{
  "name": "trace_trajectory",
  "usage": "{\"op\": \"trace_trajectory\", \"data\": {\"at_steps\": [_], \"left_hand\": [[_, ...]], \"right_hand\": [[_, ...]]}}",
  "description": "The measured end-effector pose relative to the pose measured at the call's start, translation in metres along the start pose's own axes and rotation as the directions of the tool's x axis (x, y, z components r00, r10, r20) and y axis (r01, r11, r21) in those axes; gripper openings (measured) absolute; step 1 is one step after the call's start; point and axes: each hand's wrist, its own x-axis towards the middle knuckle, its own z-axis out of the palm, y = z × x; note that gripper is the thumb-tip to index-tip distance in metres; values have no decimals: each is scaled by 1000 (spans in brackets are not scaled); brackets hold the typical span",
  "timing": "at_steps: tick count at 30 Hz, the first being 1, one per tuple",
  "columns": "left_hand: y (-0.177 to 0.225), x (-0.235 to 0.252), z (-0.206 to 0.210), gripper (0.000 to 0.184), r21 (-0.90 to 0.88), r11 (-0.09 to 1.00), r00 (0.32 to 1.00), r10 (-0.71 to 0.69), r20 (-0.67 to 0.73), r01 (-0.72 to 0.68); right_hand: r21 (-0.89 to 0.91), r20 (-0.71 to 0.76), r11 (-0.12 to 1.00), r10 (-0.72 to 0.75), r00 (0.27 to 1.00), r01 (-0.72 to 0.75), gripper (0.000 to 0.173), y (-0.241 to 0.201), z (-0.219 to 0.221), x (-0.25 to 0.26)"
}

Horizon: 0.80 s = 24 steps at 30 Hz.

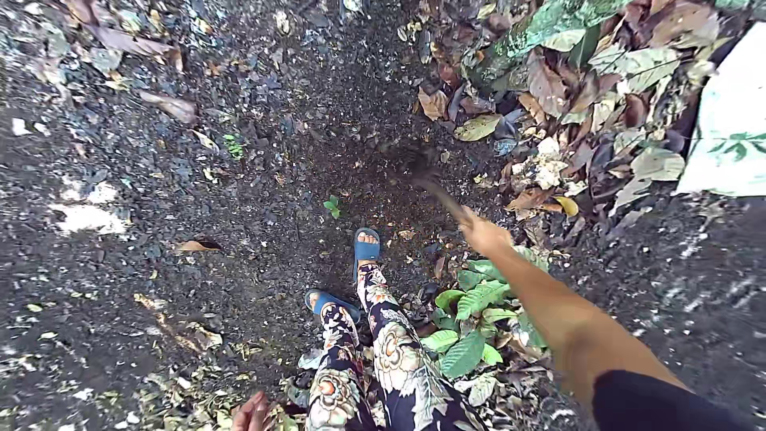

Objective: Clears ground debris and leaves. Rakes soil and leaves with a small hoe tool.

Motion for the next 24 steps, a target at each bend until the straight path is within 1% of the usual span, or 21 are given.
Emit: {"op": "trace_trajectory", "data": {"at_steps": [1,2,3,4,5,7,8,9,11,12,14,15,16,17,18,19,20,21,22,23,24], "left_hand": [[1,-1,3,37,3,1000,1000,7,-2,-7],[3,-3,6,38,-2,1000,1000,12,1,-12],[6,-4,9,39,-10,1000,1000,14,5,-14],[10,-5,13,38,-12,1000,1000,13,2,-13],[15,-6,16,38,-13,1000,1000,12,-4,-12],[22,-9,21,37,1,1000,1000,20,-23,-20],[25,-10,22,36,9,1000,999,28,-27,-28],[28,-10,22,35,11,999,999,35,-27,-35],[33,-10,19,34,8,998,998,55,-32,-54],[34,-9,16,34,6,998,997,67,-33,-67],[35,-9,8,34,-2,996,995,85,-47,-85],[35,-8,3,34,-9,995,993,97,-62,-98],[35,-7,-2,35,-16,994,991,107,-80,-109],[36,-6,-6,35,-23,993,989,109,-98,-112],[38,-5,-10,34,-28,993,986,111,-125,-115],[40,-3,-13,33,-31,993,983,109,-146,-114],[41,1,-14,33,-38,993,982,106,-155,-113],[42,6,-16,33,-44,993,982,104,-156,-113],[42,12,-19,33,-44,993,985,99,-144,-106],[41,17,-23,33,-41,994,987,91,-130,-97],[40,22,-27,33,-32,996,990,81,-115,-86]], "right_hand": [[119,38,982,140,989,-143,58,39,3,-7],[289,57,923,247,967,-253,56,74,11,-19],[468,71,824,326,943,-320,56,102,27,-34],[632,96,687,390,916,-359,58,119,45,-52],[767,142,516,445,884,-383,56,127,64,-67],[913,285,117,503,816,-391,29,122,99,-92],[924,363,-82,500,786,-374,15,113,113,-97],[903,428,-264,466,775,-340,6,98,123,-98],[800,470,-564,375,799,-206,3,62,134,-90],[738,460,-660,338,821,-142,3,42,133,-80],[651,407,-756,277,870,-64,6,-6,113,-59],[654,368,-754,248,896,-60,6,-31,96,-52],[707,318,-704,228,920,-70,7,-57,78,-48],[789,252,-610,216,943,-71,8,-80,63,-48],[874,170,-483,194,966,-57,5,-99,52,-52],[952,71,-305,155,985,-21,6,-115,42,-60],[997,-32,-68,95,995,38,28,-130,32,-71],[975,-112,193,11,994,108,54,-146,22,-84],[888,-152,424,-88,984,175,72,-166,12,-99],[767,-155,594,-197,968,243,82,-191,6,-115],[642,-124,700,-306,944,311,88,-218,4,-132]]}}
